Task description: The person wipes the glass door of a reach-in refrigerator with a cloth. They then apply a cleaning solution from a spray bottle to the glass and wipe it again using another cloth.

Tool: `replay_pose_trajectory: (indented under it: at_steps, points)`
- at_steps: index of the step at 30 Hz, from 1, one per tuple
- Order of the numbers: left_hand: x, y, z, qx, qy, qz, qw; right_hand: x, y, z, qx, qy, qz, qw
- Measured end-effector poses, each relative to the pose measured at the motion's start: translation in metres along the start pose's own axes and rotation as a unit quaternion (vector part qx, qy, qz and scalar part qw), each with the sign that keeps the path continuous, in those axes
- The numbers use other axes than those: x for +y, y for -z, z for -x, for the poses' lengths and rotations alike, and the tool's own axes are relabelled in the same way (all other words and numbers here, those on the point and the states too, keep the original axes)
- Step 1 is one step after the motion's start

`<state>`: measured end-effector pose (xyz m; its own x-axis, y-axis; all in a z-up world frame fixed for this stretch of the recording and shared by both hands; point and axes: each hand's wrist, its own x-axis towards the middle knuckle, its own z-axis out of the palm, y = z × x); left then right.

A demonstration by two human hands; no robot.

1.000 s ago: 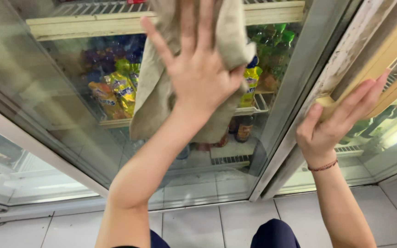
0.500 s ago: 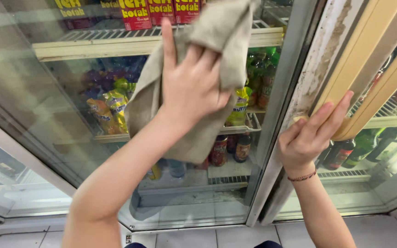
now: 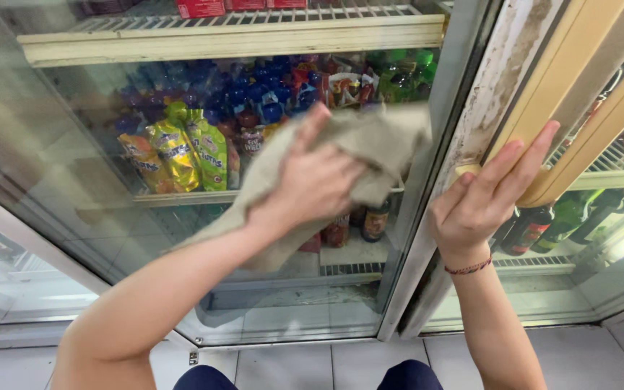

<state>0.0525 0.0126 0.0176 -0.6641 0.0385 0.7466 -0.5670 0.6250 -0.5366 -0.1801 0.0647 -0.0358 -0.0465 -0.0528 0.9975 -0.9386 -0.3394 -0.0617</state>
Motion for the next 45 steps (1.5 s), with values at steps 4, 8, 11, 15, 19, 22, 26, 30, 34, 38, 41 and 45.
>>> replay_pose_trajectory:
  at_steps: [4, 8, 11, 15, 19, 22, 26, 30, 34, 38, 41, 45]
  points:
    - [-0.043, 0.014, -0.064, 0.091, 0.168, -0.11, 0.975, -0.004, 0.002, -0.002, -0.003, -0.009, 0.007, 1.0]
    - [0.003, -0.004, -0.065, 0.061, 0.162, -0.128, 0.976, -0.002, 0.008, -0.004, -0.025, -0.018, 0.006, 1.0]
    - [0.061, -0.035, 0.009, -0.008, 0.091, -0.059, 0.994, 0.008, 0.015, -0.001, -0.053, -0.024, -0.024, 0.998]
    - [0.157, -0.125, 0.145, 0.0, 0.095, 0.003, 0.996, 0.011, 0.022, 0.043, -0.024, -0.047, -0.103, 0.993]
    - [0.259, -0.201, 0.284, -0.151, 0.098, 0.305, 0.935, -0.003, 0.031, 0.12, -0.061, -0.083, -0.134, 0.986]
    - [0.297, -0.203, 0.355, -0.11, 0.128, 0.371, 0.913, -0.003, 0.047, 0.163, -0.144, -0.089, -0.094, 0.981]
    - [0.264, -0.174, 0.333, -0.21, 0.112, 0.247, 0.939, 0.005, 0.066, 0.189, -0.207, -0.077, -0.093, 0.971]
    - [0.181, -0.123, 0.204, -0.136, 0.218, 0.074, 0.964, 0.009, 0.069, 0.186, -0.184, -0.088, -0.118, 0.972]
    - [0.165, -0.117, 0.126, 0.023, 0.237, -0.001, 0.971, 0.0, 0.078, 0.178, -0.102, -0.15, -0.141, 0.973]
    - [0.244, -0.166, 0.211, -0.143, 0.155, 0.128, 0.969, -0.022, 0.085, 0.186, -0.028, -0.256, -0.198, 0.946]
    - [0.315, -0.193, 0.325, -0.186, 0.132, 0.271, 0.935, -0.039, 0.083, 0.203, -0.051, -0.286, -0.201, 0.936]
    - [0.32, -0.174, 0.396, -0.229, 0.152, 0.181, 0.944, -0.048, 0.077, 0.216, -0.139, -0.245, -0.142, 0.949]
